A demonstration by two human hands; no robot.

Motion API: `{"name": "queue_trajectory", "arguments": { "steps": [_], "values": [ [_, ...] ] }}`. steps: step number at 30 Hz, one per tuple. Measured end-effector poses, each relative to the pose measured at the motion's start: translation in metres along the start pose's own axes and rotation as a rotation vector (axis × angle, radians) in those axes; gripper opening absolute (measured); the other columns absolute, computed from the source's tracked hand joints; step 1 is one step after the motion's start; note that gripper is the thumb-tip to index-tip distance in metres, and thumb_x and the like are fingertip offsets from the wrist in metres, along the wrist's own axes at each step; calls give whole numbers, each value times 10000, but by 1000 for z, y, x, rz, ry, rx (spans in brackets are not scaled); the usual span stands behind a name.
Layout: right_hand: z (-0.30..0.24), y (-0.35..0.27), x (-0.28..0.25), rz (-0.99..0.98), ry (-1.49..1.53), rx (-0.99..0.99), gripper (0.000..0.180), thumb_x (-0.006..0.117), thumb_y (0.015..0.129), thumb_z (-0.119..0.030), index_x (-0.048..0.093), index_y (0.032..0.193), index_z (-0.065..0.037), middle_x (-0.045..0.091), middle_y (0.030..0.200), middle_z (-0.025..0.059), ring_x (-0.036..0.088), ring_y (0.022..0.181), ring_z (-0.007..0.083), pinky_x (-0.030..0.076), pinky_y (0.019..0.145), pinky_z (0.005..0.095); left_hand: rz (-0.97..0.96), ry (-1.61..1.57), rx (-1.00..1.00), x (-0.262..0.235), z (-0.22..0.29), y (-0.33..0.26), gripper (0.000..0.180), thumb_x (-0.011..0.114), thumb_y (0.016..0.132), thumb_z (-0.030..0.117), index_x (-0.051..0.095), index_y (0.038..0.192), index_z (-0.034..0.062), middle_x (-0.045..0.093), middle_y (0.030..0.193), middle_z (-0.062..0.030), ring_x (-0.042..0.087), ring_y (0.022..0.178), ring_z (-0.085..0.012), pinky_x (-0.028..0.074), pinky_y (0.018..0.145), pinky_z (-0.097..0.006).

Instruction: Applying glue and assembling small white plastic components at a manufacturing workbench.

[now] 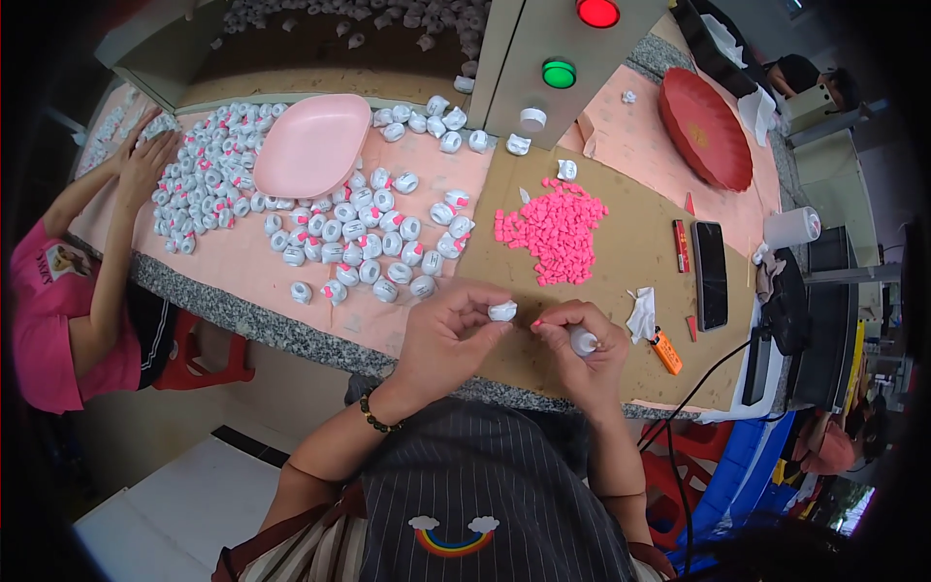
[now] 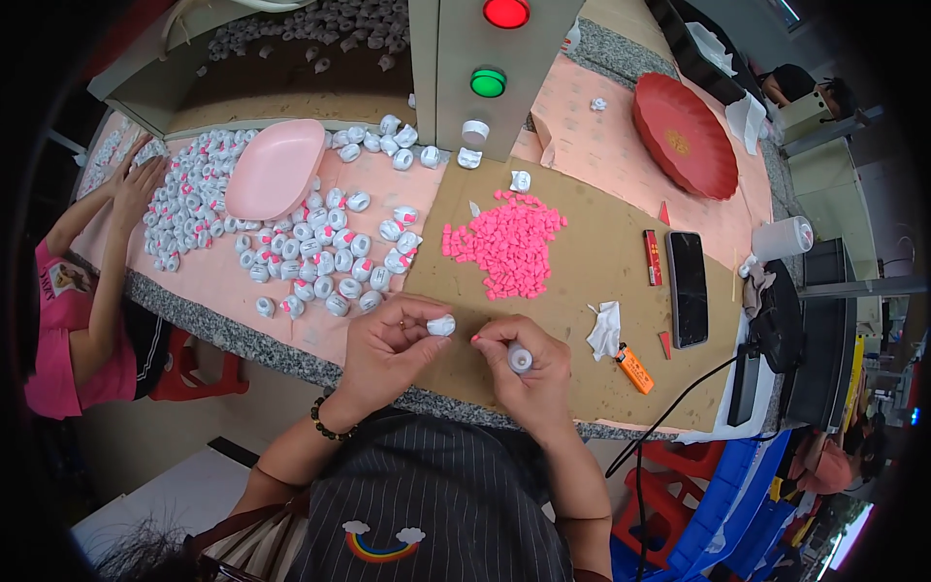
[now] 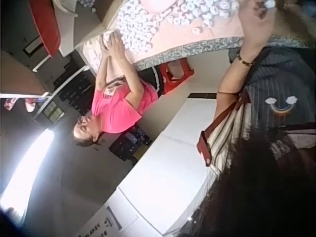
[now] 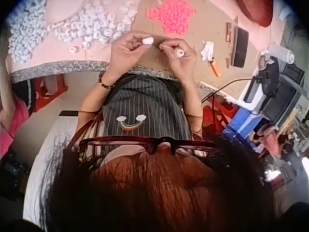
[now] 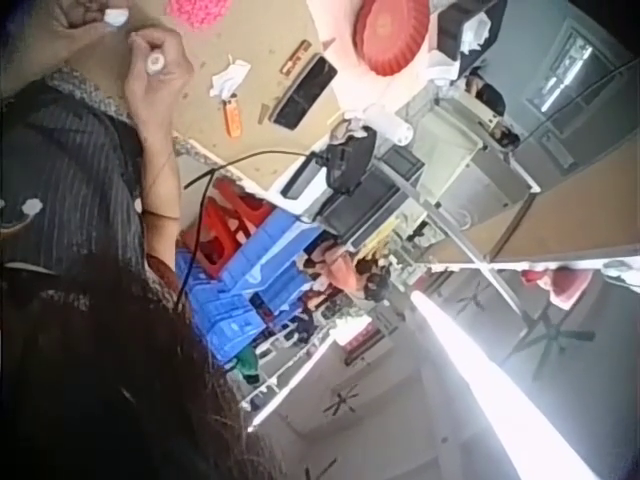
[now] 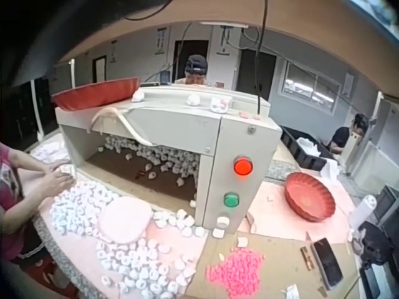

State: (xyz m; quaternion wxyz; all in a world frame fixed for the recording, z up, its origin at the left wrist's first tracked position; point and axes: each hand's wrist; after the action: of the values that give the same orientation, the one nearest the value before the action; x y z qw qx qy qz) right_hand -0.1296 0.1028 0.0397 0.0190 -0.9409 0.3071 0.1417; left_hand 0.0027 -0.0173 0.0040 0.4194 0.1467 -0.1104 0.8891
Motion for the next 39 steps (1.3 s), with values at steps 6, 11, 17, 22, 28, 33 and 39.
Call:
{"name": "queue_trajectory", "arguments": {
  "steps": [6,11,17,22,28,33,39],
  "values": [
    [1,-3,9,-26,231,76,71,615,826,69,593,889,43,638,799,73,614,733,105,492,678,225,-84,54,5,5,-3,-5,281,577,830,-123,558,1102,-56,597,1079,-104,611,956,-131,507,824,-239],
    [0,-6,13,-9,167,137,71,630,813,67,611,877,43,640,789,71,604,730,95,484,671,219,-148,93,26,3,-7,-6,243,575,828,-126,593,1066,-78,582,1110,-122,614,979,-158,508,839,-252],
    [17,-13,22,84,100,-103,67,664,774,67,640,832,42,635,780,99,576,713,137,451,635,237,-211,35,57,-4,-11,-3,248,580,823,-121,614,1064,-74,589,1120,-141,618,978,-171,518,824,-266],
    [17,-15,26,93,120,-180,81,674,753,77,641,822,49,619,772,110,573,707,182,447,625,266,-196,-1,41,-6,-10,-4,237,588,814,-122,628,1043,-72,591,1117,-158,612,991,-173,516,828,-268],
    [25,-12,24,93,-5,-344,103,667,746,90,647,829,32,612,727,114,582,653,193,458,593,275,-196,67,88,-6,-14,-5,240,617,777,-86,656,1007,-31,623,1070,-133,627,951,-161,525,810,-265],
    [25,-13,27,95,5,-347,104,675,729,107,637,807,49,601,732,111,554,659,179,432,596,269,-165,74,71,-5,-15,-6,241,614,769,-85,657,999,-30,627,1046,-131,629,921,-144,531,761,-249],
    [24,-11,29,120,35,-322,103,674,729,109,630,803,52,597,722,114,553,653,181,429,583,274,-174,85,81,-2,-9,-3,267,545,776,-160,637,1008,-65,597,1073,-148,614,956,-153,505,783,-239]
  ]
}}
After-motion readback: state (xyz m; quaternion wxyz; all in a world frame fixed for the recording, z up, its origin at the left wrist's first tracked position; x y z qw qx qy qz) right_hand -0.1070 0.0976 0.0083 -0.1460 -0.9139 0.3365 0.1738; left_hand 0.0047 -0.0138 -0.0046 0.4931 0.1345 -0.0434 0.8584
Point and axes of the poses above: each hand's wrist, its own y-axis towards the middle knuckle, its own x-axis out of the palm, z = x × y
